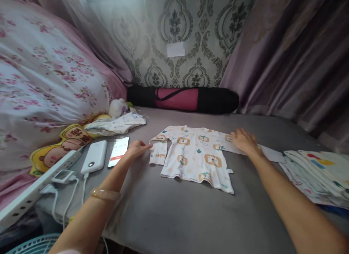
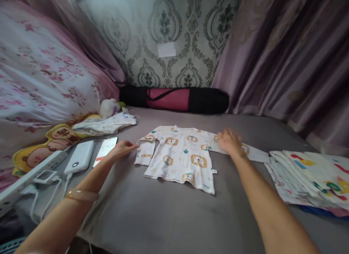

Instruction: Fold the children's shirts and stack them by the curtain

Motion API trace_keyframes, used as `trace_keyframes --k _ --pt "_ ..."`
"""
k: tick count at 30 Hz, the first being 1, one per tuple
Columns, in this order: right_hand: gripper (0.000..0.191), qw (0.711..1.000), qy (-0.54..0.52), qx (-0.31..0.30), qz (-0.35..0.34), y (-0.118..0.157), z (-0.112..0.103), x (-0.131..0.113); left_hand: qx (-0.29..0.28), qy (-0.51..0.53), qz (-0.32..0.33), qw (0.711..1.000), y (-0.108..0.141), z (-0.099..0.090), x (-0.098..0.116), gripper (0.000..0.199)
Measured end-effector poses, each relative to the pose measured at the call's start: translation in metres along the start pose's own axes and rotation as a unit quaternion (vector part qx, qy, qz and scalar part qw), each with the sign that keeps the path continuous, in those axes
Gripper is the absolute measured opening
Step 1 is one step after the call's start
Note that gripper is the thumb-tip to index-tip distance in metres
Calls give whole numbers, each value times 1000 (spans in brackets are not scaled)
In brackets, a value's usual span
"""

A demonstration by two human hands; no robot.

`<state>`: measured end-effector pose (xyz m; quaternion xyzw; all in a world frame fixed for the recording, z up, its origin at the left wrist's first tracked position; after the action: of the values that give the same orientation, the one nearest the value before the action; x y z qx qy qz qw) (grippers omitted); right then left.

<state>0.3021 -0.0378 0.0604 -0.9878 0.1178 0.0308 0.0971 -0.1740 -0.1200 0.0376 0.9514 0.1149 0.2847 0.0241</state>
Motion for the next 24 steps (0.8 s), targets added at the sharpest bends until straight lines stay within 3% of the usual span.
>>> trace_keyframes --k 3,7,9,11,14,16,18,20,22,24 --pt "37 992 -63 -48 -95 3 9 -78 -3 -39 -13 999 -1 13 10 45" --pt "44 943 -204 -158 -211 25 28 -186 1 -64 -19 998 -10 27 23 35" --pt "44 931 -221 -169 -236 32 34 -225 -8 -34 -10 999 -12 30 29 24" --pt "44 926 -230 -167 -248 34 39 -251 36 -32 49 998 -14 19 40 11" --pt "46 924 -241 -156 -253 35 46 -269 196 -139 209 948 -11 -12 58 13" --pt "46 924 -245 -145 -256 37 52 -272 238 -219 288 901 -11 -23 58 19" --pt "48 927 -232 -137 -262 42 59 -271 189 -272 329 884 -18 -22 46 22" --pt "51 933 -203 -134 -267 49 66 -269 101 -286 339 891 -29 -15 26 27" --pt "54 938 -178 -132 -268 54 70 -267 29 -253 316 914 -41 -12 6 31" --pt "55 940 -168 -129 -267 57 72 -267 3 -184 271 945 -54 -16 -9 32"
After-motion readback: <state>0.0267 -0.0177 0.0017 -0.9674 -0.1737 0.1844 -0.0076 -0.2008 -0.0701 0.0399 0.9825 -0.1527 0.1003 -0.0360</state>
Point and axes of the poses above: each hand's wrist, its own y-axis away from the middle knuckle, its own z-axis out of the palm, x = y × z, the point moved 5 cm from there along -y, towards the middle knuckle, and after that the axes turned 7 degrees about z, right-handed, at the moved point
